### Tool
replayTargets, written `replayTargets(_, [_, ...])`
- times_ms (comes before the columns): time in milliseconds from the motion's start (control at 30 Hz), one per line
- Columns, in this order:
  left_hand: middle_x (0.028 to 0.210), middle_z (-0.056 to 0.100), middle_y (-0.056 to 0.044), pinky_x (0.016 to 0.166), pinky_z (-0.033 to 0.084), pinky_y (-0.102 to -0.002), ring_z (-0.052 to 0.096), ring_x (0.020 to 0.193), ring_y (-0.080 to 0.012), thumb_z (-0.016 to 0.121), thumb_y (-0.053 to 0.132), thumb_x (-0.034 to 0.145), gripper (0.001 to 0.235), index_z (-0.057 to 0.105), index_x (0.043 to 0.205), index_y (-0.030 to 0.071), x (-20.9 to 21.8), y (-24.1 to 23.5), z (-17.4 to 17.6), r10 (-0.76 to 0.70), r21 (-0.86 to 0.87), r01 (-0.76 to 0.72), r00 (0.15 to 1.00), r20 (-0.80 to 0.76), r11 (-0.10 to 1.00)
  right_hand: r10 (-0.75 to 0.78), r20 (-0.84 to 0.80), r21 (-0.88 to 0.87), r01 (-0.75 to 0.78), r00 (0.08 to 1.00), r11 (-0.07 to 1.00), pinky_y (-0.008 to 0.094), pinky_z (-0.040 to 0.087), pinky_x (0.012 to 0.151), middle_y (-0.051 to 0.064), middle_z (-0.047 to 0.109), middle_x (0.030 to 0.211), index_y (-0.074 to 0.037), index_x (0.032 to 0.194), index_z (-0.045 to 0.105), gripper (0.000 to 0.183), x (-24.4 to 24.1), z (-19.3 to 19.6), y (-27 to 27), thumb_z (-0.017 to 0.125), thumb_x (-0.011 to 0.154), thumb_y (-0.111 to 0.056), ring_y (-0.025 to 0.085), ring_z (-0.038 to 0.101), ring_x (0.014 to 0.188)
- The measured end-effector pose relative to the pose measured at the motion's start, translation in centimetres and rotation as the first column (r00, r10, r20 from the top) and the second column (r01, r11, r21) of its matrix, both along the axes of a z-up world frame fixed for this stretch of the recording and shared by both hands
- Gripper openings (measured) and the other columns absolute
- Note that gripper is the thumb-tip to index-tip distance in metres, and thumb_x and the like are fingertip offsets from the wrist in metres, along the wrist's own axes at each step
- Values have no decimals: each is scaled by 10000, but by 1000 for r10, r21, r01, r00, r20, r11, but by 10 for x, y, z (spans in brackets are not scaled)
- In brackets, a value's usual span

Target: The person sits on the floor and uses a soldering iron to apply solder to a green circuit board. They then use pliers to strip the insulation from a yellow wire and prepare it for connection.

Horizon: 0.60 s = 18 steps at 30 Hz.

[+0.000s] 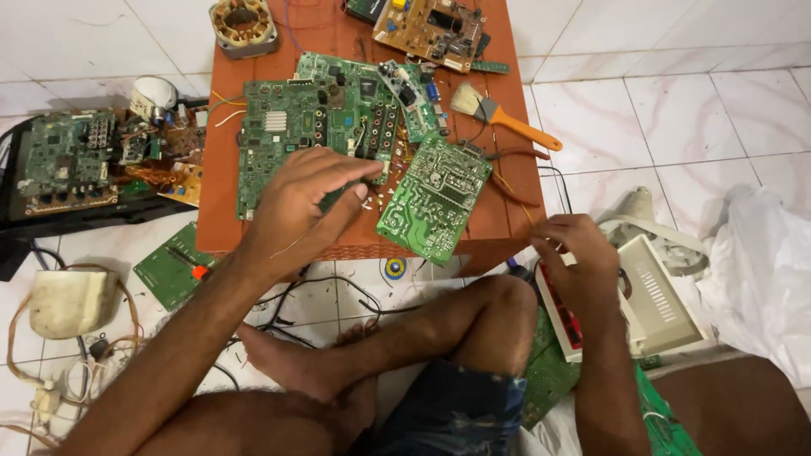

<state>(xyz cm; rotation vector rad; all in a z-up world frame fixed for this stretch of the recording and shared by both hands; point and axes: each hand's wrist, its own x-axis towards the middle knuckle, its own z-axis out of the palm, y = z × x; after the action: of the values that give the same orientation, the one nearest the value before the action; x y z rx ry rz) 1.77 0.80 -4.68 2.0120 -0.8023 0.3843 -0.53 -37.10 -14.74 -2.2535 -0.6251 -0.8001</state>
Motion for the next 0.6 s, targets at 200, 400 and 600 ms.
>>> replayTargets(200, [1108,745,-221,990,449,-570,688,1072,-410,560,58,1017,276,698,1245,-17,0,-3,3,-14,12,14,1000,3,1000,-11,-126,349,55,992,936,317,537,679,182,711,1028,5,1008,688,51,1,-3,-12,723,1010,42,226,662,759])
replayTargets(400, [1118,748,-193,965,456,-557,692,1061,-400,579,68,1013,270,705,1244,10,1,-9,1,-23,15,23,1000,17,1000,24,-187,398,53,982,916,315,527,716,241,678,1216,19,1003,640,94,6,16,9,681,1061,-44,277,683,983])
replayTargets(600, [1119,748,-186,955,462,-561,692,1072,-414,590,68,1012,259,712,1236,19,3,-6,-1,-23,-2,24,999,41,1000,-54,-145,104,70,988,992,397,548,712,232,653,1179,27,1108,651,232,18,21,11,778,997,-132,368,669,973])
